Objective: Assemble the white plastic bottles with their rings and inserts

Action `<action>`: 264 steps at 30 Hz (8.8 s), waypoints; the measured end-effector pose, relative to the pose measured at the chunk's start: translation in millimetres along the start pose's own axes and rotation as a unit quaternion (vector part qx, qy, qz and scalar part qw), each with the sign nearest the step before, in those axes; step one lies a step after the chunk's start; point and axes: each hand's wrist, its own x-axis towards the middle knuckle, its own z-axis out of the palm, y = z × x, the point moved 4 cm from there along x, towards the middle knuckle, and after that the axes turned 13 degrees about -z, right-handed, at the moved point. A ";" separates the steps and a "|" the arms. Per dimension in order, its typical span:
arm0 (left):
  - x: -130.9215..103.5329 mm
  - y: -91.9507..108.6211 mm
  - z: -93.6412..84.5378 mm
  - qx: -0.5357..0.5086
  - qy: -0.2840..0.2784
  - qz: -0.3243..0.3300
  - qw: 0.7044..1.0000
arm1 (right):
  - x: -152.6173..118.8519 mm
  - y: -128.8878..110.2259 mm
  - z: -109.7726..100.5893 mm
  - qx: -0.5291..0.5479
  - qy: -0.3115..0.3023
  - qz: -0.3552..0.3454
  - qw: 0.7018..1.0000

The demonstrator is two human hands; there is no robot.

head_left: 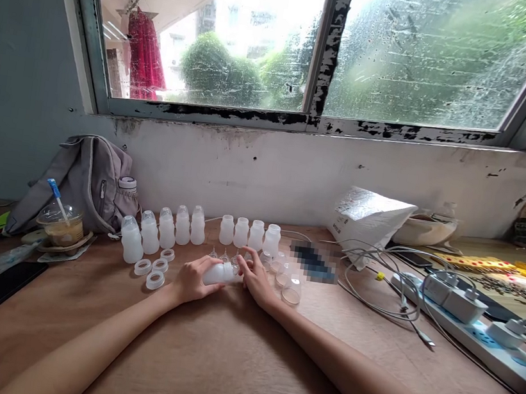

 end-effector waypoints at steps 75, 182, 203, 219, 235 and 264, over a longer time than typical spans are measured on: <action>-6.2 23.0 3.2 -0.065 -0.079 0.037 0.994 | -3.3 0.0 11.2 0.250 -0.078 0.079 0.962; -41.5 -52.6 -84.6 0.188 -0.081 -0.057 0.977 | -1.0 0.0 22.0 0.059 -0.079 0.017 0.995; -14.0 -59.7 -1.3 0.128 -0.143 -0.071 0.979 | 25.1 9.4 56.1 -0.300 -0.152 0.004 0.942; -27.3 -34.8 -27.1 0.042 -0.004 0.009 0.999 | -19.3 -11.9 27.3 -0.222 -0.180 -0.204 0.936; -14.5 -6.4 8.6 -0.005 -0.067 -0.054 0.996 | -10.2 -6.8 15.4 -0.136 -0.101 -0.102 0.980; -17.2 -0.8 6.9 0.081 -0.020 -0.037 0.996 | -13.5 -12.7 20.5 -0.194 -0.137 -0.134 0.962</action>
